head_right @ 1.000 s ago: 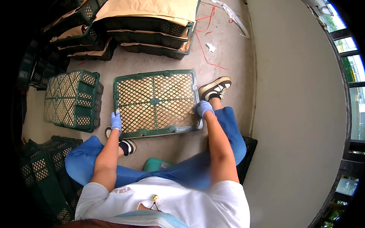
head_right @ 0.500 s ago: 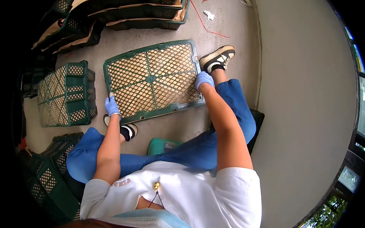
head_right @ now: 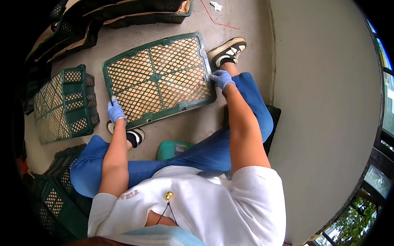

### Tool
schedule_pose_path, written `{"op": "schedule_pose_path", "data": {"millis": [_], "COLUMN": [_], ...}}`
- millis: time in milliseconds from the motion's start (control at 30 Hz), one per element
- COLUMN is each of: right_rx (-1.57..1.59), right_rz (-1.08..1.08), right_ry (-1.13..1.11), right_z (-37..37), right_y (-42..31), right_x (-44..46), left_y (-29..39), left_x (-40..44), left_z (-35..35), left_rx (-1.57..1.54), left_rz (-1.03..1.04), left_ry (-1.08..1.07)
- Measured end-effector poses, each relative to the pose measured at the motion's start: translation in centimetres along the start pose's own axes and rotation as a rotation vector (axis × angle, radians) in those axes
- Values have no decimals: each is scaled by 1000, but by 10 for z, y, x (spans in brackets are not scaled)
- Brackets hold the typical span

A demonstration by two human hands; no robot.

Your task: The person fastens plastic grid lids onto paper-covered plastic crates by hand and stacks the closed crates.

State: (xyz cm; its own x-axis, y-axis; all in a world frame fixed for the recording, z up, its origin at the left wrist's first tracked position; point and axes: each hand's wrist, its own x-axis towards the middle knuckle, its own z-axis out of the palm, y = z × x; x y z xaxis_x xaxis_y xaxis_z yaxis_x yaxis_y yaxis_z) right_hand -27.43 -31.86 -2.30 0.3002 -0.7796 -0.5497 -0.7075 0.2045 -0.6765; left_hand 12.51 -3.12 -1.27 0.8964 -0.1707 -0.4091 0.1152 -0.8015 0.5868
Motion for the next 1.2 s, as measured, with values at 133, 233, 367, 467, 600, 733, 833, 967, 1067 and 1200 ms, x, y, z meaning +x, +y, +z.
{"op": "schedule_pose_path", "data": {"millis": [133, 233, 367, 467, 600, 733, 833, 967, 1067, 1200], "right_rx": [328, -445, -280, -236, -241, -231, -217, -285, -286, -405], "right_rz": [44, -210, 250, 341, 340, 306, 296, 279, 230, 68], "right_ry": [161, 287, 383, 433, 350, 341, 338, 360, 371, 744], "right_z": [24, 27, 64, 61, 56, 58, 57, 57, 54, 79], "right_y": [23, 26, 6, -61, -51, -44, -38, -50, -49, -9], "right_x": [-8, -9, 20, -1, 8, 17, 21, 19, 10, -38], "left_y": [8, 8, 7, -2, 11, -8, 21, 31, 19, -59], "left_x": [-7, -6, -3, 4, -5, 10, -3, -3, -6, -17], "left_z": [-5, -3, 2, 10, 7, 19, 8, 3, -3, 9], "left_rx": [13, 69, 62, 177, 70, 140, 121, 281, 287, 216], "left_rz": [10, 4, 9, 46, 9, 51, -46, -57, -2, 223], "left_ry": [-8, 15, 38, 142, 80, 201, 112, 84, 42, 437]}}
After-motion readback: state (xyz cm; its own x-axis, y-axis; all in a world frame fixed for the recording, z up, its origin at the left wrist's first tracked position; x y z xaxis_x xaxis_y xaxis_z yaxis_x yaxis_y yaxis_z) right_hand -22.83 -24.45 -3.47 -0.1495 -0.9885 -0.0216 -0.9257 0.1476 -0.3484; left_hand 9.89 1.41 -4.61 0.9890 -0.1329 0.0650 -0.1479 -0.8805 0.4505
